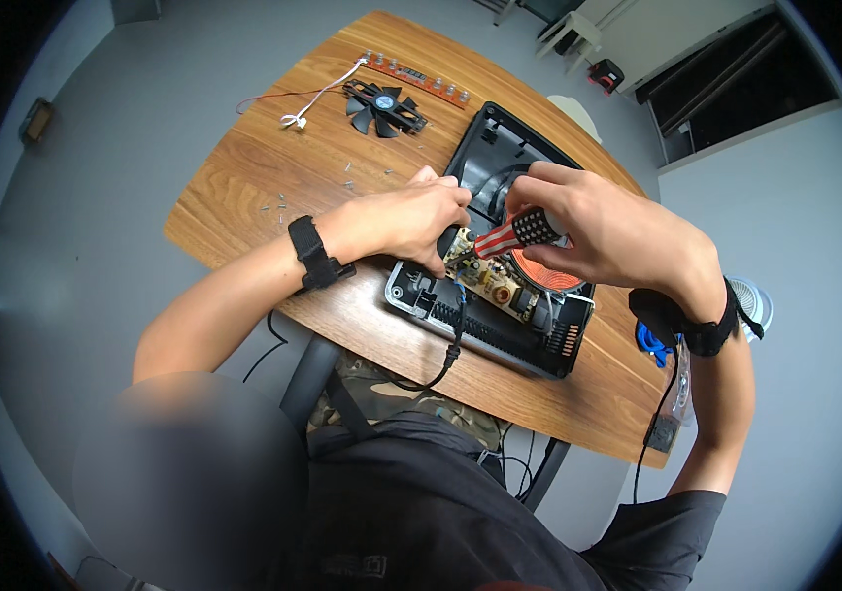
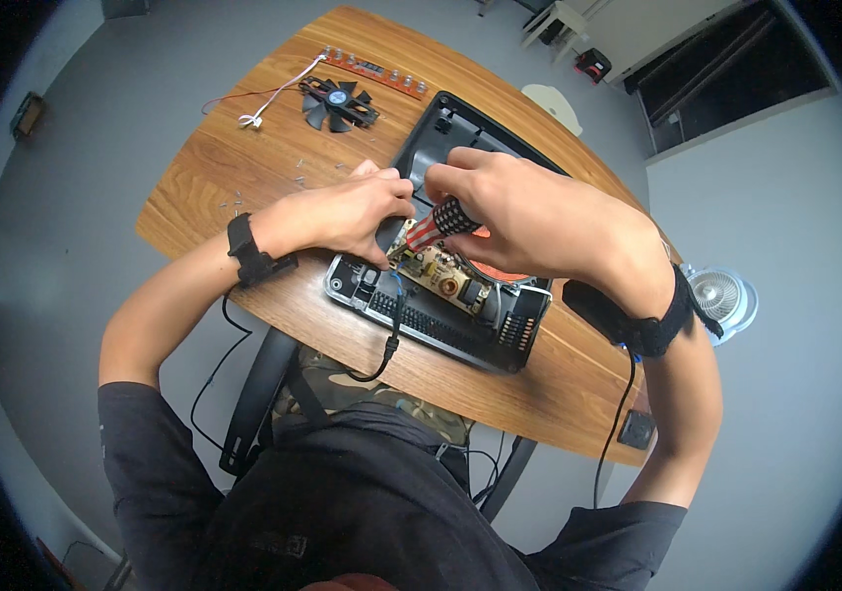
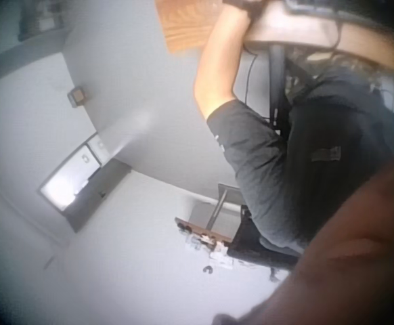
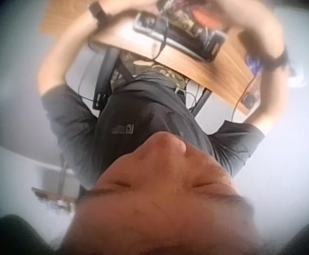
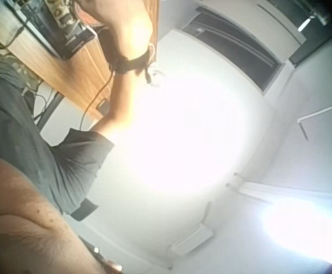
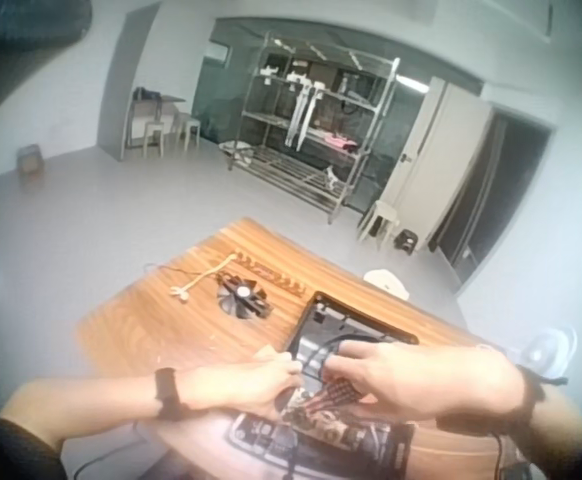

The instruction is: The person wipes the underside of a black electronic device with a blue cloth, then opens the casing to reveal internal components. They place a copper heatsink and a fan onto the device and use a screwdriver to secure them with screws. Finally, they wipe the fan with the cloth.

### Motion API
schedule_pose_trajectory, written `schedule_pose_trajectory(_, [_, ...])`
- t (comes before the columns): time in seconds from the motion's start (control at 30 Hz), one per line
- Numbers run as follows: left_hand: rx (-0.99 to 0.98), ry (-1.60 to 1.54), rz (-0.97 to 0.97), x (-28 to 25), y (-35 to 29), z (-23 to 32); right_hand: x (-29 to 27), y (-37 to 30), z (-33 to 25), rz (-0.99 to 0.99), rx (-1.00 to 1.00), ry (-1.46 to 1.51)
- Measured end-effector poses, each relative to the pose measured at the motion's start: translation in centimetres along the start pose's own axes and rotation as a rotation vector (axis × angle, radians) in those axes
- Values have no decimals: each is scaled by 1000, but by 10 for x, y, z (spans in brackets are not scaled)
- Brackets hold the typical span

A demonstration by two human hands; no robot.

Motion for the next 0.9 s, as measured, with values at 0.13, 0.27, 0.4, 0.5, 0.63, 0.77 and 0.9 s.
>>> schedule_pose_trajectory(0.13, [5,1,-2,-2,0,0,1,1,0,10,-12,-41])
schedule_pose_trajectory(0.27, [0,-2,12,-2,-1,1,2,2,2,18,-28,-59])
schedule_pose_trajectory(0.4, [-20,-1,-31,-6,0,4,4,2,6,18,-22,-76])
schedule_pose_trajectory(0.5, [-34,-1,-44,-5,-2,5,7,3,10,29,-46,-84])
schedule_pose_trajectory(0.63, [-42,-7,-53,-8,-2,6,7,6,5,40,-29,-103])
schedule_pose_trajectory(0.77, [-35,-8,-46,-8,-3,6,5,15,-5,-62,105,-87])
schedule_pose_trajectory(0.9, [-27,-6,-30,-8,-3,9,8,22,4,-49,152,-155])
Point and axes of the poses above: each hand's wrist, its own y-axis towards the middle knuckle, its own x-axis out of the palm, z = x × y, the point moved 4 cm from there along y, towards the middle knuckle, and after that the axes turned 6 degrees about -z, right-handed, at the moved point
